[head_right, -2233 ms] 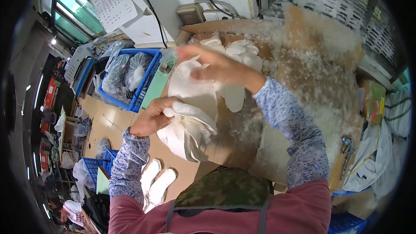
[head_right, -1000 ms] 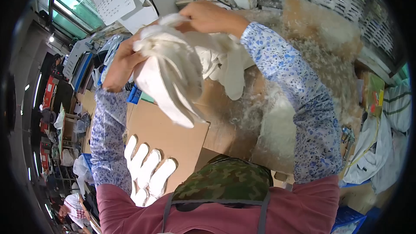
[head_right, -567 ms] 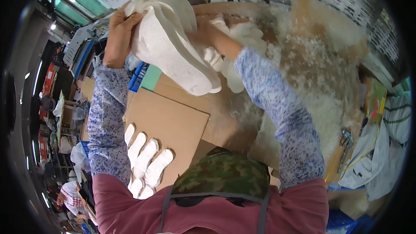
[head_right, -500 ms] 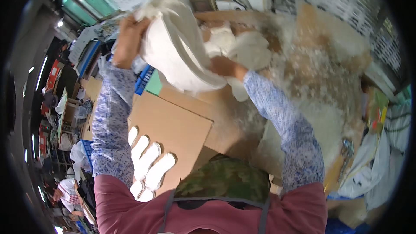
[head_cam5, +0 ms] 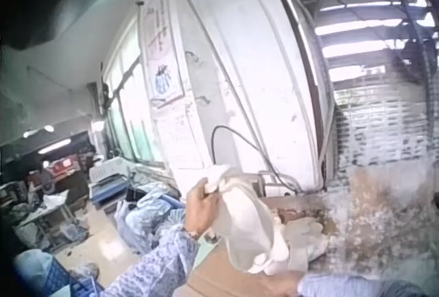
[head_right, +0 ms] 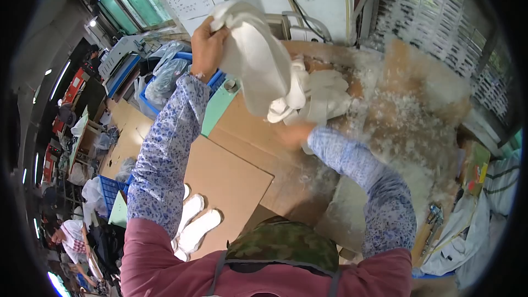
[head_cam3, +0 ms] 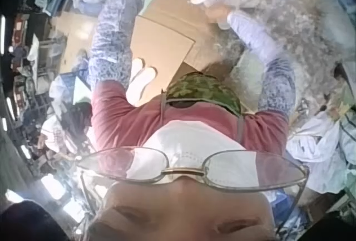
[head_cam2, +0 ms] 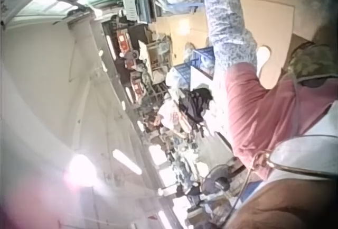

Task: Sorting through shoe insoles and applying a spray coating or adhesive using a hand-held spray gun.

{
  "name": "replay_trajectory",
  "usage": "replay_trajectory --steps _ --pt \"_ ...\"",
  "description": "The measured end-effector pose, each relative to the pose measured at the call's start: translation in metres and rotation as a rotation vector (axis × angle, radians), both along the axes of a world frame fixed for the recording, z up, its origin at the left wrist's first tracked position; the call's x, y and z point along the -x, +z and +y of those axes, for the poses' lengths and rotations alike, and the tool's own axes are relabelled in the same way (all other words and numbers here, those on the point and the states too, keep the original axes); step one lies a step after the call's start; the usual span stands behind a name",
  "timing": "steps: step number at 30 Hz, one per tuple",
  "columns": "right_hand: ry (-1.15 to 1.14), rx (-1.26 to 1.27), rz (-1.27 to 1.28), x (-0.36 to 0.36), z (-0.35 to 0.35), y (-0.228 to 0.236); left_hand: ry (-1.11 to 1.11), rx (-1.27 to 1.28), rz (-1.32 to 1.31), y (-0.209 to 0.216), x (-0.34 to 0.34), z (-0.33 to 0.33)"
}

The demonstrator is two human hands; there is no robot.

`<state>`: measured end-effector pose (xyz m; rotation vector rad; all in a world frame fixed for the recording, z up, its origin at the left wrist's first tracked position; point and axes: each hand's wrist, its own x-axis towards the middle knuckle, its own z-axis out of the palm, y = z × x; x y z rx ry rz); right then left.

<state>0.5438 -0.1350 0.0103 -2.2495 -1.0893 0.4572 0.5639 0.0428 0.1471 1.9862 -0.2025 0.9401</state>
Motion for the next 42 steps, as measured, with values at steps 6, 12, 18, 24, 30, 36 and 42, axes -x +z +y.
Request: replay_trajectory --steps 6,12,18,24,30,36,42 --pt "0.157 -0.529 -0.063 0.025 -0.077 0.127 0.091 -0.215 -0.116 0.004 -0.031 -0.014" --pt "-0.098 -0.719 0.290 -0.022 -0.058 0.083 -0.104 -0.040 -0.053 -0.009 -0.046 -0.056" --pt "-0.316 -0.107 0.578 -0.024 -0.139 -0.098 -0.068 -0.189 -0.236 0.000 -0.050 -0.059" --pt "-0.468 -0.959 -0.444 -0.012 -0.105 0.143 -0.086 -0.204 -0.166 -0.013 -0.029 -0.053" --pt "-0.287 -0.867 0.386 -0.051 -0.058 0.072 -0.229 0.157 0.127 -0.036 -0.005 -0.061" --pt "-0.144 -0.874 1.007 0.003 -0.035 -0.061 -0.176 0.679 0.315 -0.111 0.033 0.000" --pt "-0.234 -0.602 1.130 0.049 0.002 -0.113 0.062 0.821 0.512 -0.219 0.087 0.075"
